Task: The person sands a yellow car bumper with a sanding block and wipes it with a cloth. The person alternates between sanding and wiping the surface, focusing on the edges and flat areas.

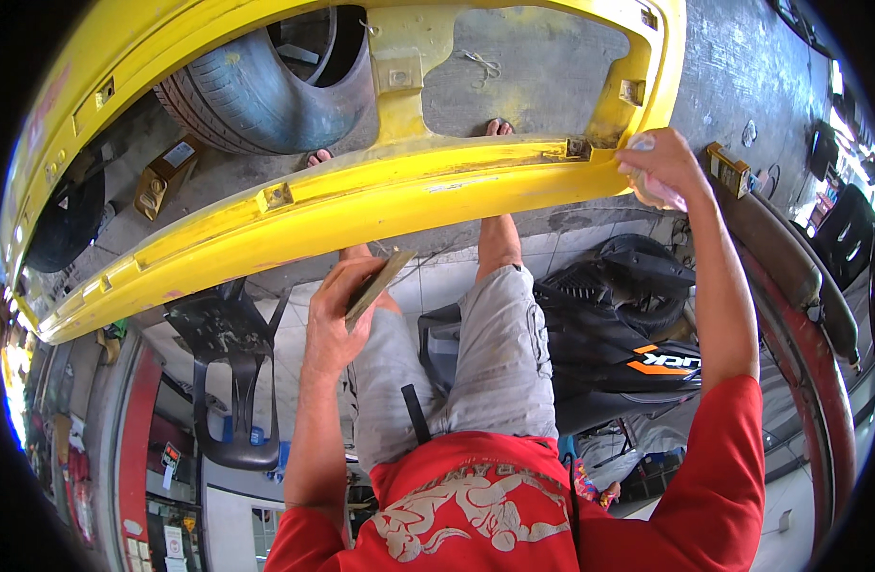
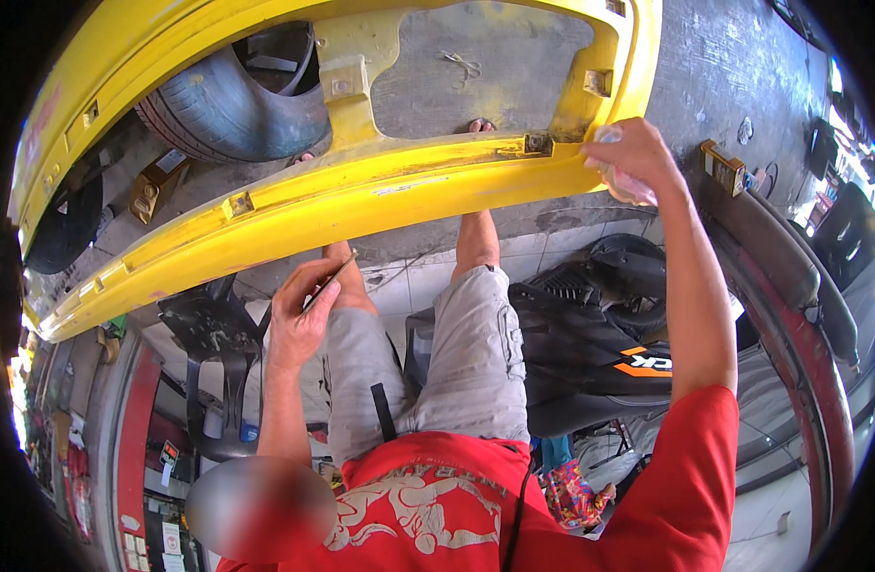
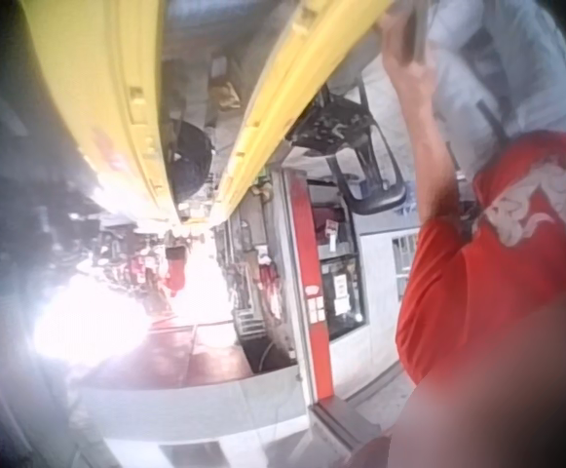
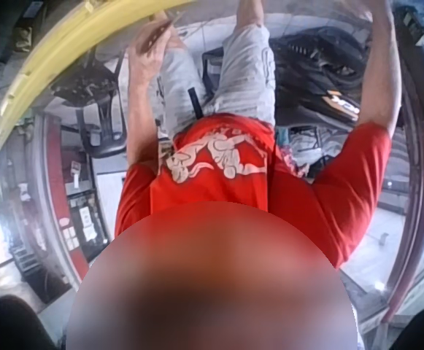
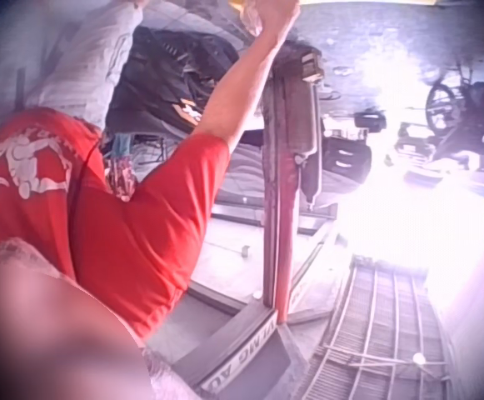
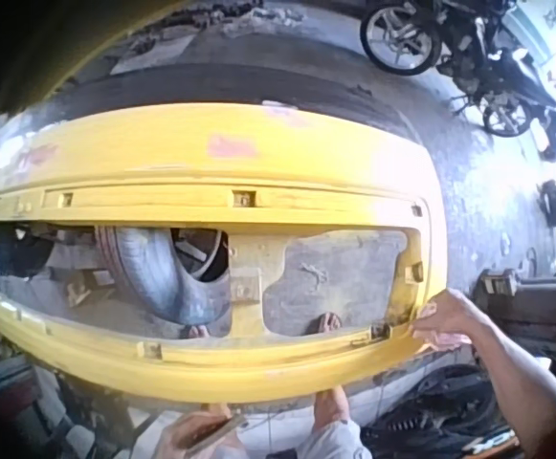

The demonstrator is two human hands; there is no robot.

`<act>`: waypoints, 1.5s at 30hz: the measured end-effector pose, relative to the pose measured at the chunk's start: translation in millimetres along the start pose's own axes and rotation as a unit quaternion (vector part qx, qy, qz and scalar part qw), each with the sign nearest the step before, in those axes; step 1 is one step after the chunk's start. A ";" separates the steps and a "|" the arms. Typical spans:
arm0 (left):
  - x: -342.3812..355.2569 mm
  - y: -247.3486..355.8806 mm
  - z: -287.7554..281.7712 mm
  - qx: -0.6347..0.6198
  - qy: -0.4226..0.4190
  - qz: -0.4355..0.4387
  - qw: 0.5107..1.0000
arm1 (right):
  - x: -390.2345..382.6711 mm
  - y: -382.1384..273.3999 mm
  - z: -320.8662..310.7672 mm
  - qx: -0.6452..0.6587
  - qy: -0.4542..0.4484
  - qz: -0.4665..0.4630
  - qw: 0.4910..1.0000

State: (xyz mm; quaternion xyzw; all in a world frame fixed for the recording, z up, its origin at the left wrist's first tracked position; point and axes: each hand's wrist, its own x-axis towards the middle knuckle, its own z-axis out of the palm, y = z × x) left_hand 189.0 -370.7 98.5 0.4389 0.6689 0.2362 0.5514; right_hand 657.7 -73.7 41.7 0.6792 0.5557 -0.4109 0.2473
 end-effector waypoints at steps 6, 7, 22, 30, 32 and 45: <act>2.9 -1.0 2.7 0.005 0.003 0.007 1.000 | -14.5 -11.3 30.5 0.062 -0.029 0.012 0.998; 3.1 -0.3 2.5 0.003 0.001 0.004 1.000 | -15.4 -10.9 31.5 0.077 -0.015 0.014 0.997; 1.2 -2.6 -5.9 0.015 0.005 0.023 1.000 | -16.9 -15.3 16.9 -0.013 0.016 -0.007 1.000; 0.5 -9.6 -4.9 0.003 0.007 0.021 1.000 | -12.2 -5.2 13.3 0.003 0.054 0.014 0.998; -1.1 -11.8 -4.3 -0.002 0.004 0.005 1.000 | -9.3 -1.6 11.6 -0.006 0.060 0.004 0.998; -0.5 -12.5 2.4 0.005 -0.003 0.005 1.000 | -35.5 -6.7 30.2 0.034 0.041 -0.005 0.999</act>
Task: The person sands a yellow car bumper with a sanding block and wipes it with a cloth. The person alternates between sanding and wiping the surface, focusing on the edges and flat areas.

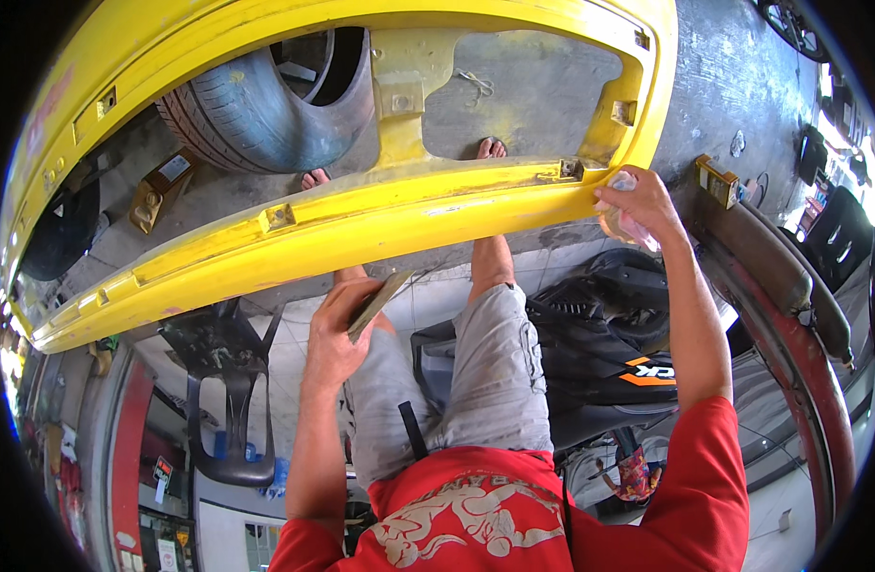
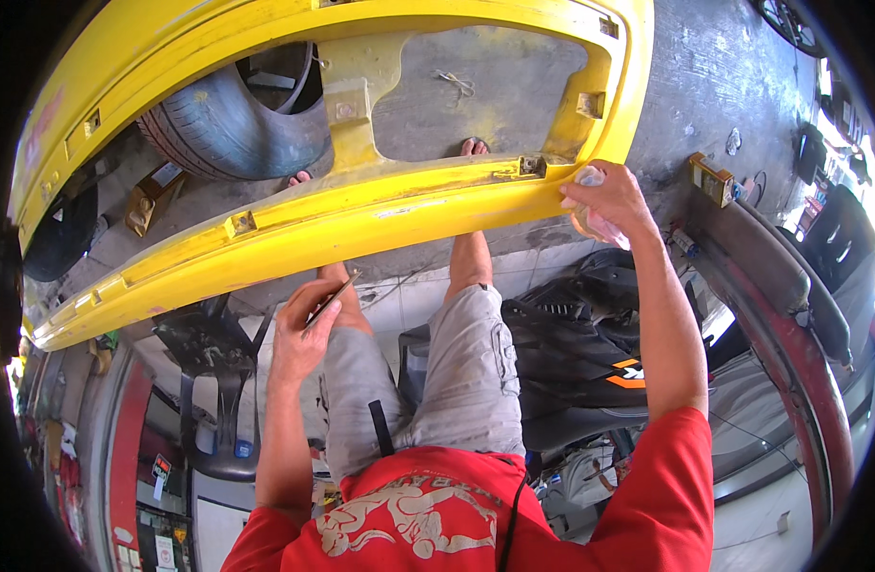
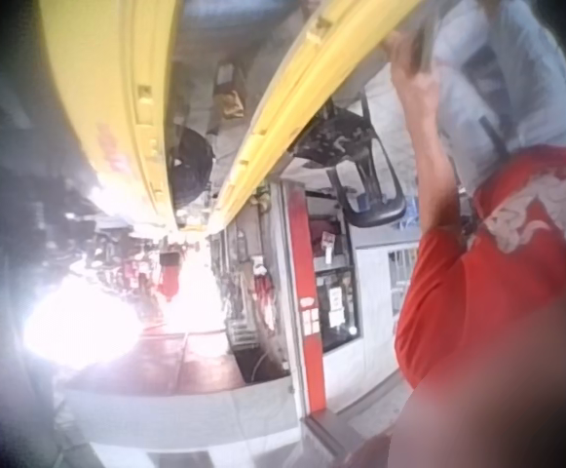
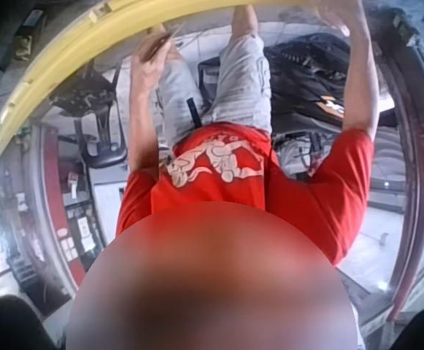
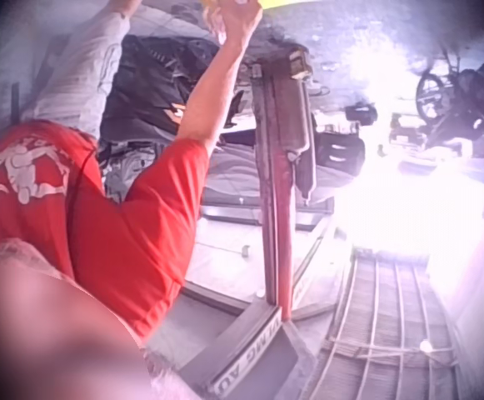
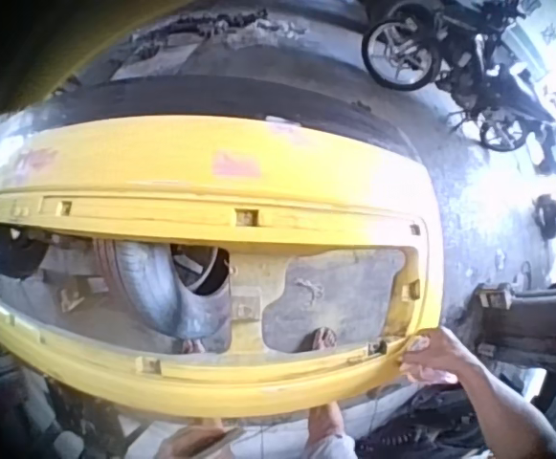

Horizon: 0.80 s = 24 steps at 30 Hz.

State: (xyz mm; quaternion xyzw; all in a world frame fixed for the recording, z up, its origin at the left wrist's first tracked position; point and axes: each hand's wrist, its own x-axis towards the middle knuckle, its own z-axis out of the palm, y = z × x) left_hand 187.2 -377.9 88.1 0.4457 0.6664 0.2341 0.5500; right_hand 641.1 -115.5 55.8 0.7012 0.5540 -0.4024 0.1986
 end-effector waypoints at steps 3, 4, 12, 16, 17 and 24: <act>2.3 1.8 2.0 -0.003 -0.005 -0.005 1.000 | 11.7 6.1 -3.4 0.050 -0.034 0.060 0.996; 3.0 2.3 1.8 0.001 -0.008 -0.005 1.000 | 16.9 9.1 -4.8 0.029 -0.030 0.023 0.999; 7.8 5.6 -3.6 0.022 -0.017 -0.007 1.000 | 41.0 17.8 -21.6 -0.117 -0.020 -0.056 0.991; 10.4 7.1 -1.7 0.029 -0.016 -0.007 0.999 | 39.3 3.1 -34.6 -0.129 -0.032 -0.056 0.990; 11.6 6.9 -0.6 0.032 -0.014 -0.001 0.999 | 37.3 -0.5 -36.6 -0.147 -0.029 -0.064 0.987; 14.8 6.9 5.7 0.009 -0.027 -0.006 1.000 | 40.0 -11.8 -35.8 -0.204 -0.069 -0.102 0.971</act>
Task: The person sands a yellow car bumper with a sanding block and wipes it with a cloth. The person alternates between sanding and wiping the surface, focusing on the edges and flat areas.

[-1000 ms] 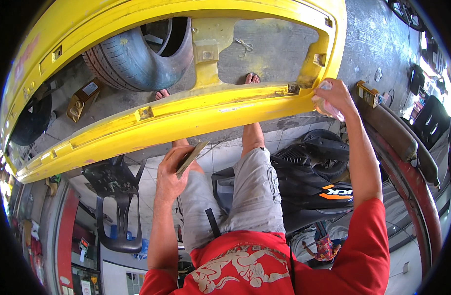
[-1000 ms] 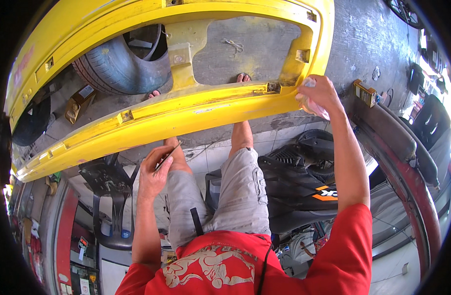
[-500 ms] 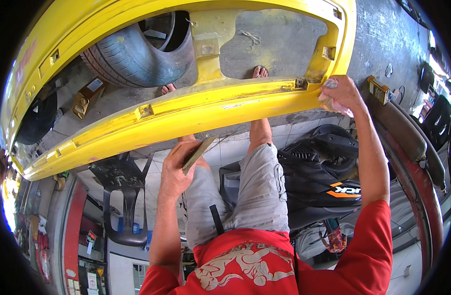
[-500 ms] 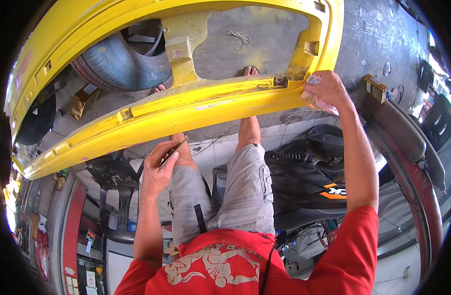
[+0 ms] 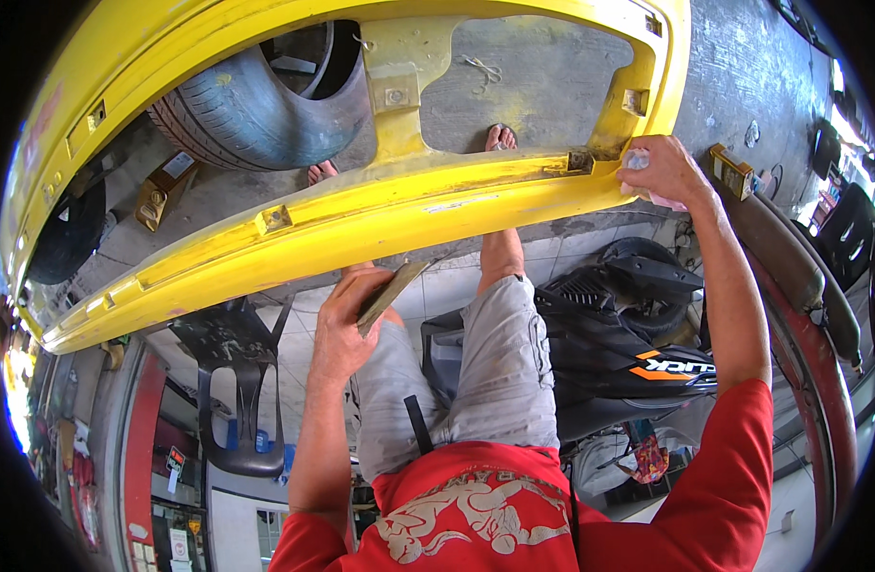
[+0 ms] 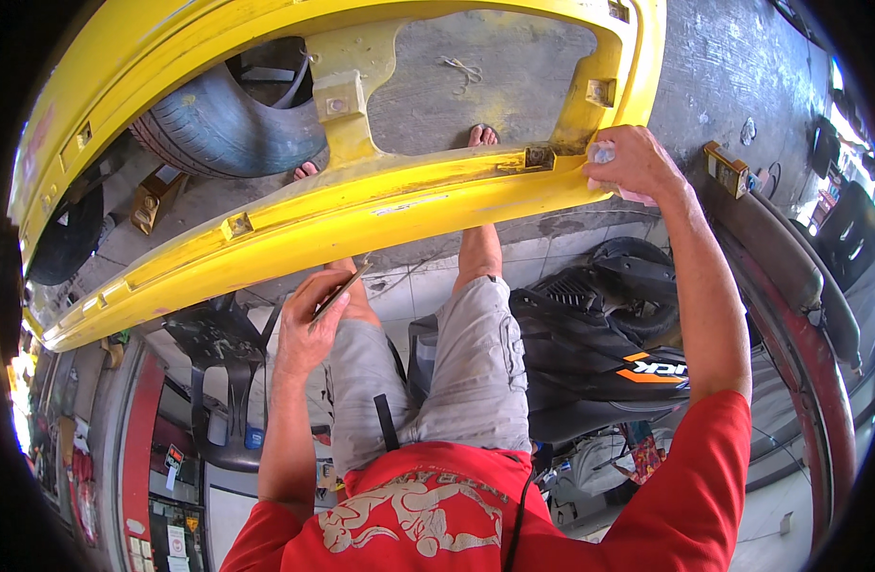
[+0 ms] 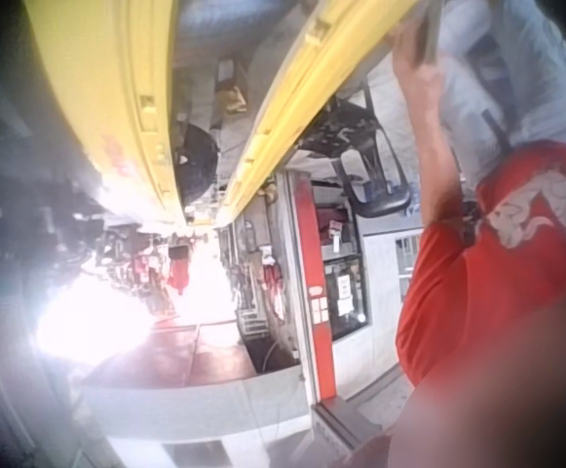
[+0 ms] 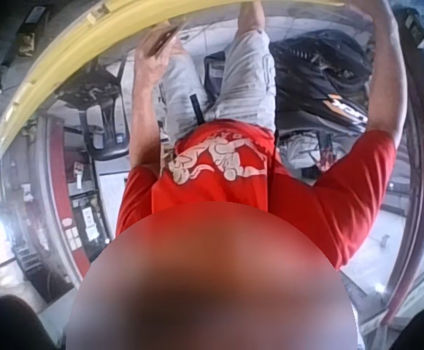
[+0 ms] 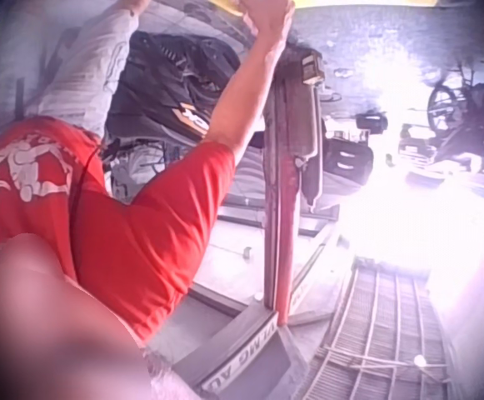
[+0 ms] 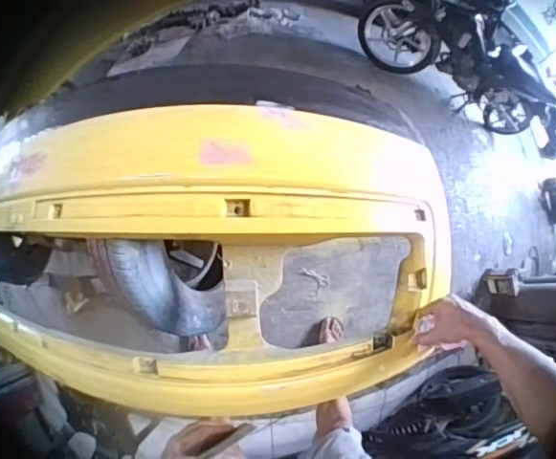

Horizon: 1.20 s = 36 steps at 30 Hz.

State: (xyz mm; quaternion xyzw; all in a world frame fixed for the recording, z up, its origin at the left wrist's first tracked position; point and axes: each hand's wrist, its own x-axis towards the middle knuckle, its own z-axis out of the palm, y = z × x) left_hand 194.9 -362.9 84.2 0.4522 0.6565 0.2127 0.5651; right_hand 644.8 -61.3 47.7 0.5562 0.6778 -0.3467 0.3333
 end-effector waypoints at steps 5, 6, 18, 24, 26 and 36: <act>3.8 -0.6 -1.5 0.010 0.001 0.005 1.000 | 3.4 2.8 0.6 0.019 0.014 0.018 1.000; 4.8 -0.4 -2.0 0.010 0.002 0.006 1.000 | 2.8 3.1 0.8 0.019 0.009 0.026 0.999; 11.1 11.3 -1.8 -0.009 0.004 0.015 1.000 | 3.3 6.1 5.5 0.061 0.018 0.033 0.997; 8.8 5.0 -1.1 -0.003 0.003 0.005 1.000 | -1.8 -2.4 -1.2 0.033 0.006 0.040 0.999; 8.7 3.6 -0.7 0.003 0.001 0.009 1.000 | -2.1 -2.8 -0.2 0.038 0.007 0.045 0.998; 10.1 6.9 -5.2 -0.005 0.001 0.014 1.000 | 3.2 20.1 6.5 0.034 0.040 0.000 0.999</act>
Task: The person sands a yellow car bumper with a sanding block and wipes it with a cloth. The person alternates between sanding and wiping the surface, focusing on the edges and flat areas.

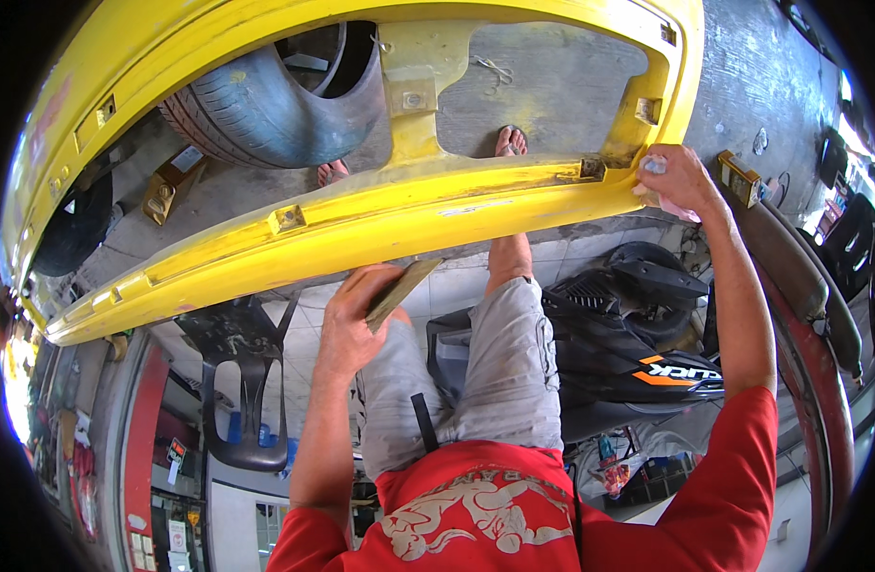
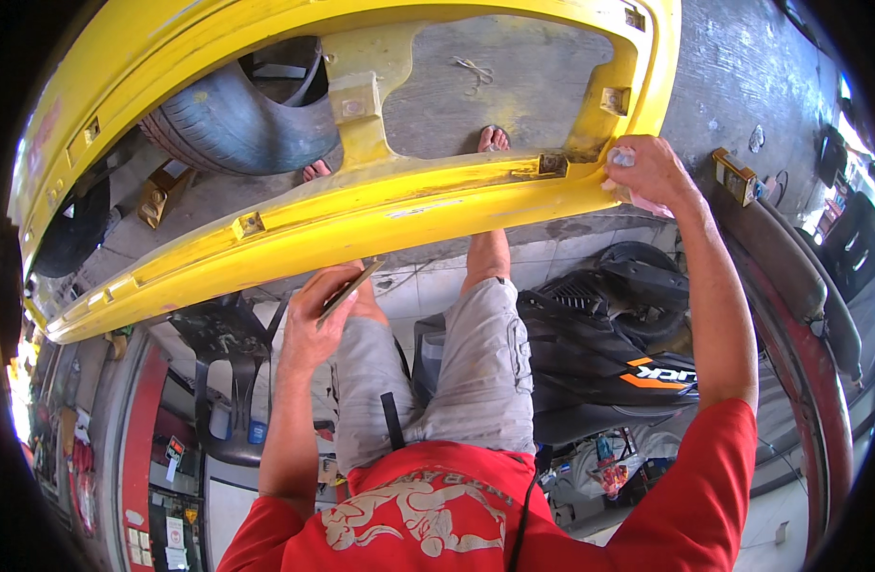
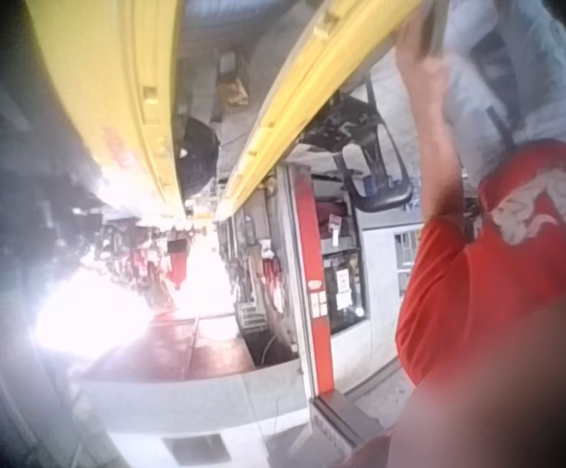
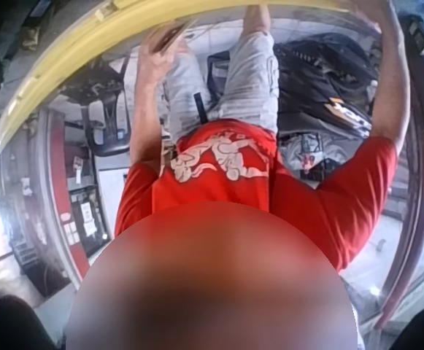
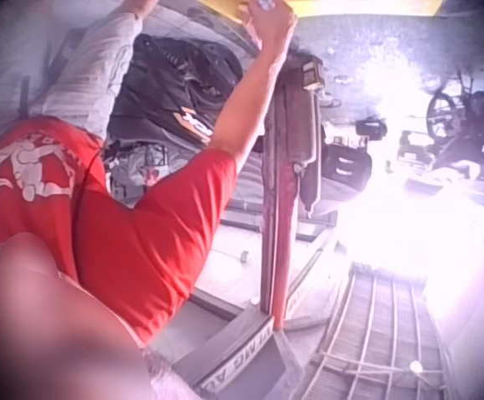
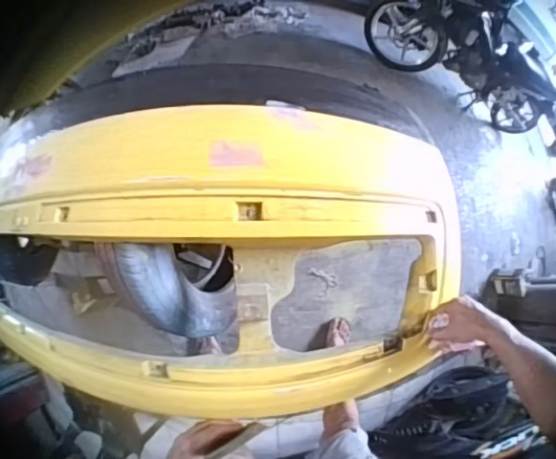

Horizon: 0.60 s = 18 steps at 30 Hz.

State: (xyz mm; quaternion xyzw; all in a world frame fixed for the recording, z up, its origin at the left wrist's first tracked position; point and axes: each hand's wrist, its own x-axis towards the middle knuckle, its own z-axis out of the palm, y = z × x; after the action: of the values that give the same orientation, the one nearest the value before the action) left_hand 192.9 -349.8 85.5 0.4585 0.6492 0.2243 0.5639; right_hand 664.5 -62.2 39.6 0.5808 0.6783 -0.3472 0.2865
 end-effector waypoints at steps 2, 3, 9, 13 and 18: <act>0.6 -1.0 0.9 -0.007 0.003 -0.004 1.000 | -1.4 0.8 -1.0 0.039 0.005 0.015 0.999; 0.9 -1.4 1.5 -0.005 0.003 0.000 1.000 | -2.1 0.5 -1.3 0.059 0.011 0.029 0.998; 3.0 -2.3 0.8 -0.009 -0.009 -0.010 1.000 | -5.6 2.2 6.1 0.035 -0.010 0.053 0.998; 2.8 1.1 -3.0 0.014 -0.024 -0.021 0.999 | -8.6 13.5 12.9 0.213 0.017 0.178 0.960; 3.7 3.0 -1.4 0.020 -0.022 -0.024 0.999 | -14.7 25.9 25.8 0.374 0.054 0.158 0.912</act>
State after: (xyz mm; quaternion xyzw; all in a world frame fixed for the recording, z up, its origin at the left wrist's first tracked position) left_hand 192.8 -344.8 86.4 0.4590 0.6516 0.1873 0.5741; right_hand 692.0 -89.5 32.3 0.7629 0.4124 -0.4940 0.0625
